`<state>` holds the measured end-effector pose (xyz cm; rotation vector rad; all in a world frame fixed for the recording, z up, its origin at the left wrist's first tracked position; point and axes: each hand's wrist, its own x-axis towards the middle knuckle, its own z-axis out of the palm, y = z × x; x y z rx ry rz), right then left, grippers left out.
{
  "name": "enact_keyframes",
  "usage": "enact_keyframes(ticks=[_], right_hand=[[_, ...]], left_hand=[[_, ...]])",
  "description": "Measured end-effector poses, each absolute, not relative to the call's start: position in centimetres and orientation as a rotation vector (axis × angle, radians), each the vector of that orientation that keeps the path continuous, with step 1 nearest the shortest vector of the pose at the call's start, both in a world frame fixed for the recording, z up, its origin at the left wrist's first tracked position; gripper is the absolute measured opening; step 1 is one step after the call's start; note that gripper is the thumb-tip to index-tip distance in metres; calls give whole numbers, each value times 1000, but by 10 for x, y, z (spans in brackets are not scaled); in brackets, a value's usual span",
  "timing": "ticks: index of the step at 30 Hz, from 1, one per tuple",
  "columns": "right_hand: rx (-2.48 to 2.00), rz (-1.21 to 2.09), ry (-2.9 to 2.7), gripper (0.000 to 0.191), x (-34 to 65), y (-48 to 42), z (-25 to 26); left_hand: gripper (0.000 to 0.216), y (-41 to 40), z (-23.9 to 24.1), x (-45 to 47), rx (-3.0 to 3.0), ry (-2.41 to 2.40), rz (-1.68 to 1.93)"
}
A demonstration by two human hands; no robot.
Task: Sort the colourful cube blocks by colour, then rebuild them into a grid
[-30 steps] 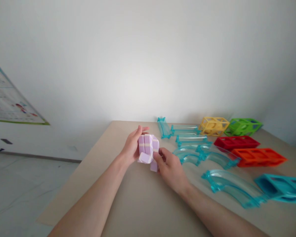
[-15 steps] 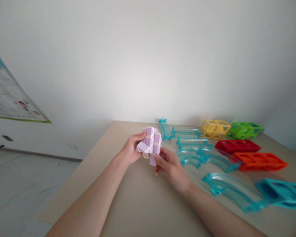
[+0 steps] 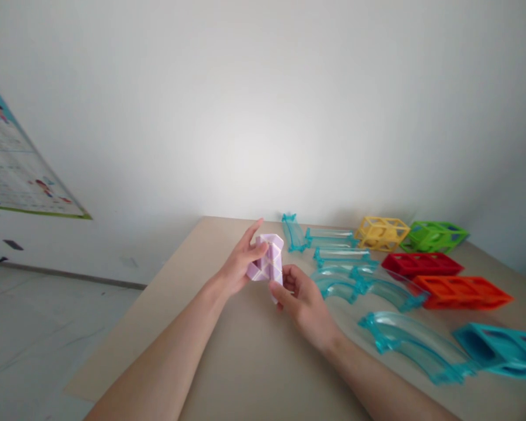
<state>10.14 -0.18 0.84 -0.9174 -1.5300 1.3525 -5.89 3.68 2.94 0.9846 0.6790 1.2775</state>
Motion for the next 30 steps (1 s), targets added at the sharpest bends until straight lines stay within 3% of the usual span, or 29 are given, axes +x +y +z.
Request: enact_keyframes(ticks=[2,8,16,30], right_hand=[[-930,1390,-1517,28,100,-3,7],[-1000,1388,-1534,33,100,-5,10],[-998,1683,-1350,51,106,5,11],[-1144,1766,-1184,46,112,9,26]], left_hand=[[84,35,28,-57,1126,725,1260],[56,35,25,-54,1279,840,1313],[59,34,26,-54,1352,833,1352],[64,33,22,-63,1431,739,1248]])
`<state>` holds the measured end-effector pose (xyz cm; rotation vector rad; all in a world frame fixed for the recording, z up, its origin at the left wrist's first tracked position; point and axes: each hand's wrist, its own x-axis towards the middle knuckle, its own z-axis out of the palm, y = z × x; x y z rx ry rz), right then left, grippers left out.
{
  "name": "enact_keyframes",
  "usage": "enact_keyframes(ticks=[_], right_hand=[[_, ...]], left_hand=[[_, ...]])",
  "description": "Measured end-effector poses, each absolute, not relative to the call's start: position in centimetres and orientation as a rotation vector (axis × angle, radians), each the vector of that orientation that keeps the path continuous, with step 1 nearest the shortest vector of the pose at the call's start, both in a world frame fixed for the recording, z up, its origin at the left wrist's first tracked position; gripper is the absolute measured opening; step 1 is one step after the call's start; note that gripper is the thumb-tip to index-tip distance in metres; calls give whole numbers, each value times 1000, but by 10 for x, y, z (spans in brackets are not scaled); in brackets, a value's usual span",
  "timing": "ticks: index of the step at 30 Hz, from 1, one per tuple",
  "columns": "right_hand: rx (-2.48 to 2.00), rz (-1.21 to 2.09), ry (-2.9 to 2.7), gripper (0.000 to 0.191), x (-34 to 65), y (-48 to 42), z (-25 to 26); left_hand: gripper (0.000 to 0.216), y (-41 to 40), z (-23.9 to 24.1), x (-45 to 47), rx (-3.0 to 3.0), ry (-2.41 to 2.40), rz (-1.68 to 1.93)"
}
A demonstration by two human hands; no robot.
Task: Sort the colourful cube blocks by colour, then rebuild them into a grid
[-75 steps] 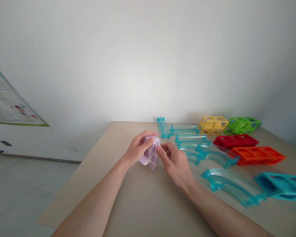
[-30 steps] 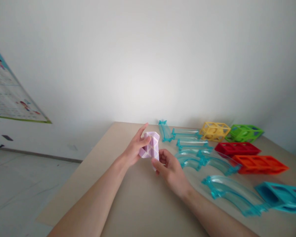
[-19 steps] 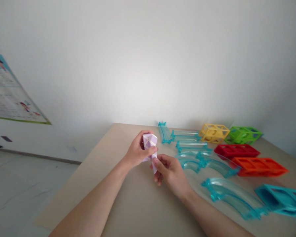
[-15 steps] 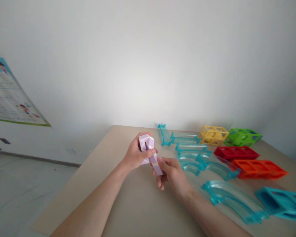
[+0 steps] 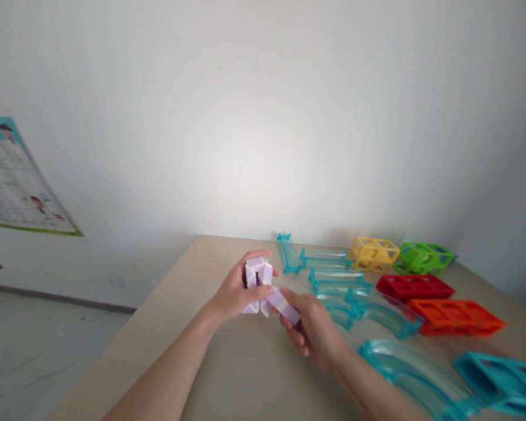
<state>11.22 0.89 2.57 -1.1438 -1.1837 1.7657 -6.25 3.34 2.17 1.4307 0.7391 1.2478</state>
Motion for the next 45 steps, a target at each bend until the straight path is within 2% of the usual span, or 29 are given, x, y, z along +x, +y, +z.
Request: enact_keyframes(ticks=[5,13,18,25,35,45], right_hand=[[-1179,1682,-1281,53,111,10,20],[-1114,1150,-1642,42,107,1,15],[-1162,909,-1846,44,110,-4,16],[-1219,765,-1925,43,111,-4,14],[-1242,793,-1920,44,116,4,19],[-1350,530,-2084,40,114,1,9]], left_hand=[[61,37,20,-65,1369,665,1256],[53,39,21,-60,1240,758,1294],[50,37,21,-65,1311,763,1221],[49,36,17,-55,1296,801,1312],[41,37,24,-49,1138,933,1391],[31,39,20,-39,1083,1091,1473]])
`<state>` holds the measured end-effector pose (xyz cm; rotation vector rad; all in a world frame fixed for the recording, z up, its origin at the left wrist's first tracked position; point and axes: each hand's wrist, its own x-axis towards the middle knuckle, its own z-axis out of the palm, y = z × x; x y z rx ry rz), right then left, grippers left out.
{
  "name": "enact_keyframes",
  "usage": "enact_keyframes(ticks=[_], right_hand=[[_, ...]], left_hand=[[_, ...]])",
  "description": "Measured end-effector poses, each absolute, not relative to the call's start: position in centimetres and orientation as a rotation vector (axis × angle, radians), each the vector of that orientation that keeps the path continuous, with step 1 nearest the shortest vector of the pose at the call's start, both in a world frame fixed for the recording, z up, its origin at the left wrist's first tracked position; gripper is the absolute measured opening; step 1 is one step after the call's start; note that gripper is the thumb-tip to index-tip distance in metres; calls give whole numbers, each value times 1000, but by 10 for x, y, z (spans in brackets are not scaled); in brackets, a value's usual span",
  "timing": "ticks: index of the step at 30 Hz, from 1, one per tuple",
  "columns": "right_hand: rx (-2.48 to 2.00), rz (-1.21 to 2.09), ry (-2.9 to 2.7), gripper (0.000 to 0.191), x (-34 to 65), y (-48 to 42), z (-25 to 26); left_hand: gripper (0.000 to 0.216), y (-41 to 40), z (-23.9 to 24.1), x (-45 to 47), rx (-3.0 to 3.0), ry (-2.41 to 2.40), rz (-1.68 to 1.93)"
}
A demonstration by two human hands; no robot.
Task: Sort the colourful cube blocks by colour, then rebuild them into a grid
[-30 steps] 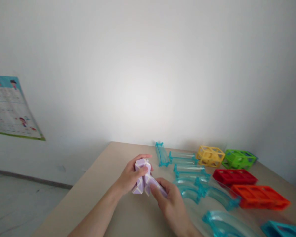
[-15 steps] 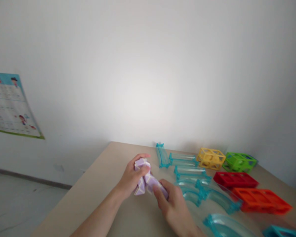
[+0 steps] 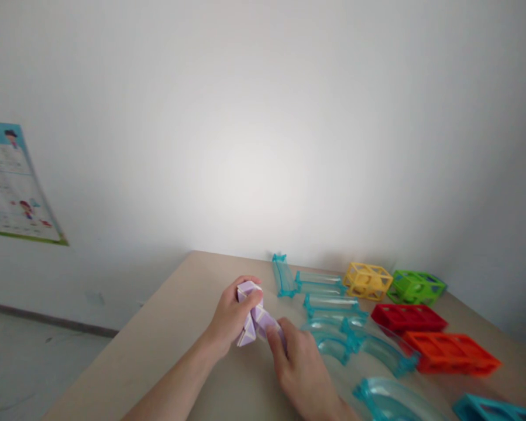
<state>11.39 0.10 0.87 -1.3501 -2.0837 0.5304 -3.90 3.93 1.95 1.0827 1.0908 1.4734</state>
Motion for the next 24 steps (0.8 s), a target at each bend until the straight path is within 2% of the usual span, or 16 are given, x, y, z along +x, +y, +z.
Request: enact_keyframes(ticks=[6,13,20,24], right_hand=[[-1543,283,-2287,36,108,-2,2],[-1391,215,-2186,34,111,-2,14],[-1059,457,-1972,40,108,-4,11],[-1082,825,-1754,47,106,-6,10]], left_hand=[[29,37,20,-26,948,1167,1563],[33,42,17,-32,792,1120,1614],[40,42,13,-28,692,1053,1581],[48,41,22,-32,635,849,1602]])
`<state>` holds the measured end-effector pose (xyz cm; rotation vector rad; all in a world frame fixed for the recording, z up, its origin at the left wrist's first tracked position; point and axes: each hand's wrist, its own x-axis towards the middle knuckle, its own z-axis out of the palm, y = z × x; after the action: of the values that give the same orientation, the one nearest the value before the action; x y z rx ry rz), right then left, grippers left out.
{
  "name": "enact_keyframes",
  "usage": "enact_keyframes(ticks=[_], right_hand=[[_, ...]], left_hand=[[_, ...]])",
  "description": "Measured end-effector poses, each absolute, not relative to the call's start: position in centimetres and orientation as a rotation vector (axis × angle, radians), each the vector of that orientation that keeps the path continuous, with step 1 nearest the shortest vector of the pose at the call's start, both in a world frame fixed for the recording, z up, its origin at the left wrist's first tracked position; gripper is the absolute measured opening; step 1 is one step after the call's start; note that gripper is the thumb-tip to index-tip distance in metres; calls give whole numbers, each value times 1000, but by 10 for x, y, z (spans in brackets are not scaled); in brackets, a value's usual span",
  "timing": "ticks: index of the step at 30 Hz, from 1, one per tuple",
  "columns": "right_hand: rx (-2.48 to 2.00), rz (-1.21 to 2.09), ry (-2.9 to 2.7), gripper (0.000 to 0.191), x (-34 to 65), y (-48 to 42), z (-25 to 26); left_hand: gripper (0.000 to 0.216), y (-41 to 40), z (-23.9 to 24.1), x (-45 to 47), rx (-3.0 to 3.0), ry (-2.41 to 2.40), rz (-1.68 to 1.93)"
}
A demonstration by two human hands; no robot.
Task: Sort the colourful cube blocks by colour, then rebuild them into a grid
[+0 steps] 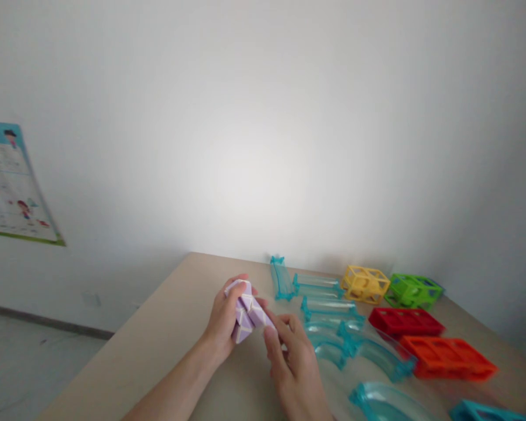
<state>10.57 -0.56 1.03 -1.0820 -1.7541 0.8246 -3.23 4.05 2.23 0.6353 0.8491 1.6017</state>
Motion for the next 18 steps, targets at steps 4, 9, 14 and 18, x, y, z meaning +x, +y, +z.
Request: enact_keyframes(ticks=[4,9,14,18], right_hand=[[-1055,1399,-1413,75,96,-6,4],[-907,1493,-1237,79,91,0,-4],[-982,1179,-1449,60,96,1,-12],[-1008,1012,-1584,59,98,-2,-11]], left_hand=[[53,37,28,-39,713,707,1656],[66,37,19,-41,884,704,1559],[75,41,15,-40,743,668,1466],[71,38,19,-41,725,608,1439]])
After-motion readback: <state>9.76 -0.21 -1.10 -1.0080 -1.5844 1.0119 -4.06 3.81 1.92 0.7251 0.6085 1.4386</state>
